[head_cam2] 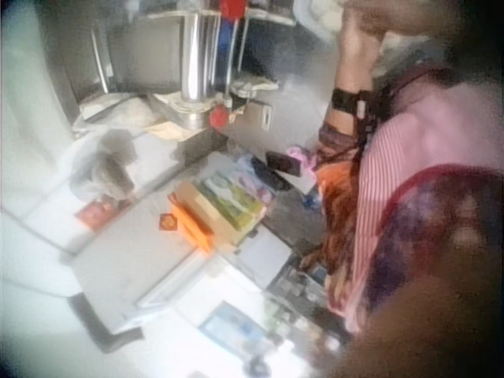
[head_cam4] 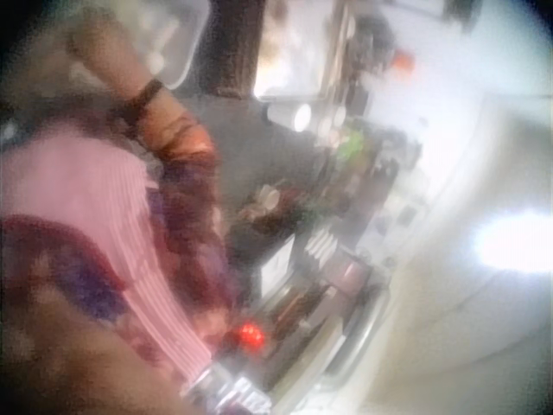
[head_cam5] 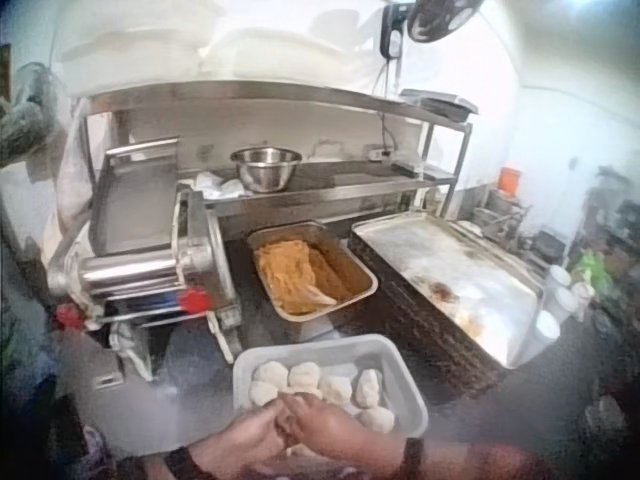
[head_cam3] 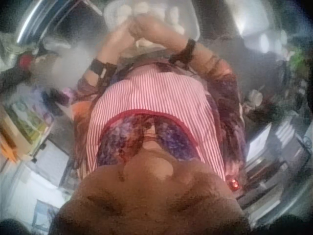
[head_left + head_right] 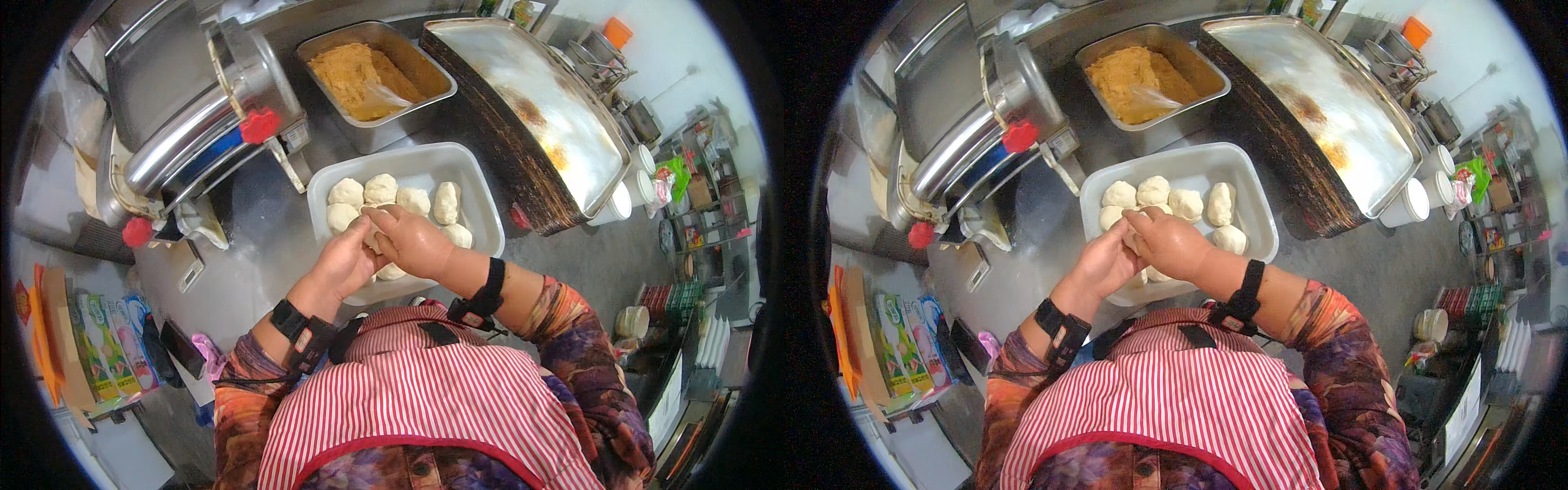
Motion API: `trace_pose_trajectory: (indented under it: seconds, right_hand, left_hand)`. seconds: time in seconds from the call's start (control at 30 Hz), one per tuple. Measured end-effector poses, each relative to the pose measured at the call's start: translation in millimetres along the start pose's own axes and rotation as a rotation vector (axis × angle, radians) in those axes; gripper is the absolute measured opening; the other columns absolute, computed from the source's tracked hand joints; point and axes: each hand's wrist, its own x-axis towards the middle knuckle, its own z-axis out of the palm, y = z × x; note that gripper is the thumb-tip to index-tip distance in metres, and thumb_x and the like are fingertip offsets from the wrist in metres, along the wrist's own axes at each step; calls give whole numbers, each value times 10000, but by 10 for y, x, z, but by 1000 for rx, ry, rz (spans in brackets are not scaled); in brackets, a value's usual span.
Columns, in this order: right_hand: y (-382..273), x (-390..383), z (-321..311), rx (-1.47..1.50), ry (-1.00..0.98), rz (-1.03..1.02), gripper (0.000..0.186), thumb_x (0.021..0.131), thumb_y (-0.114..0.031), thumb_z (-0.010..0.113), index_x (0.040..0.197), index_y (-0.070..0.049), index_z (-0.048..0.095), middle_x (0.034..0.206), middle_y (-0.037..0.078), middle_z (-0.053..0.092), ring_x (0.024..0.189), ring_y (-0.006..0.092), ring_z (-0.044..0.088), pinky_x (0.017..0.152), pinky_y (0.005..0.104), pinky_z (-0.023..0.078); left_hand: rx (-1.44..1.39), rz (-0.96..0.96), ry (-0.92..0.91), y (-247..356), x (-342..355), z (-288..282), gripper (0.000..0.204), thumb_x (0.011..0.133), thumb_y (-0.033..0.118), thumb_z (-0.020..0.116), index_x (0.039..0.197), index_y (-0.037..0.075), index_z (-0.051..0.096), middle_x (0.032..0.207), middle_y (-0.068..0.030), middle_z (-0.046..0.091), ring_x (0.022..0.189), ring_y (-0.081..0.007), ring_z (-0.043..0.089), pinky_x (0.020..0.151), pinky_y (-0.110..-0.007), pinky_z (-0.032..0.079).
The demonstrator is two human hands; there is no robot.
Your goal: The person removes a tray of baked flatbread from an oven and places it on a counter. Then the person shapes multiple dough balls by hand into a container and covers them with a cloth.
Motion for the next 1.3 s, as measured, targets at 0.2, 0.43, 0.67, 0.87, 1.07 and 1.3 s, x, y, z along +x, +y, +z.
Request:
trace_pose_trajectory:
  seconds: [0.2, 0.43, 0.67, 0.87, 1.07, 1.3]
  right_hand:
    - [200, 2, -265, 638, -184, 149, 578, 842, -139, 578, 1384, -88, 381, 1259, 214, 523, 1081, 322, 558, 925, 371, 438]
    - [521, -66, -267, 366, 18, -43, 465, 801, -67, 638, 1253, -51, 531, 1157, 188, 601, 1015, 299, 604, 848, 373, 478]
    - [671, 14, -338, 602, -50, 30, 335, 841, -88, 654, 1165, -25, 595, 1006, 104, 643, 943, 164, 602, 801, 302, 504]
    - [758, -27, -409, 239, 73, -229, 296, 843, -120, 625, 1130, -47, 619, 977, 175, 660, 890, 286, 645, 786, 350, 504]
    - [842, -51, -327, 455, -63, -22, 311, 862, -85, 606, 1170, -51, 593, 948, 187, 656, 893, 255, 641, 796, 341, 497]
    - [1231, 94, -738, 71, -77, 316, 564, 803, -156, 662, 1314, -49, 448, 1254, 239, 501, 1140, 329, 526, 945, 360, 441]
  left_hand:
    - [418, 55, 161, 34, 164, -20, 341, 966, 158, 446, 1294, 70, 418, 1153, -67, 566, 955, -177, 609, 776, -318, 538]
    - [414, 17, 225, -47, 319, 150, 342, 935, 109, 446, 1276, 86, 450, 1140, -73, 572, 900, -171, 616, 705, -291, 524]
    - [382, 120, 304, -156, 482, 190, 406, 904, 83, 481, 1302, 40, 415, 1063, -131, 595, 816, -198, 636, 612, -273, 541]
    - [266, 52, 226, -154, 476, 155, 370, 922, 148, 508, 1272, 47, 439, 1071, -137, 581, 843, -205, 641, 665, -294, 558]
    - [579, 100, 228, -297, 435, 281, 446, 925, 196, 554, 1312, 26, 413, 1178, -151, 553, 973, -225, 623, 755, -315, 557]
    - [544, 228, 395, -291, 487, 122, 287, 913, 134, 571, 1167, 2, 555, 890, -118, 661, 653, -168, 644, 490, -254, 515]
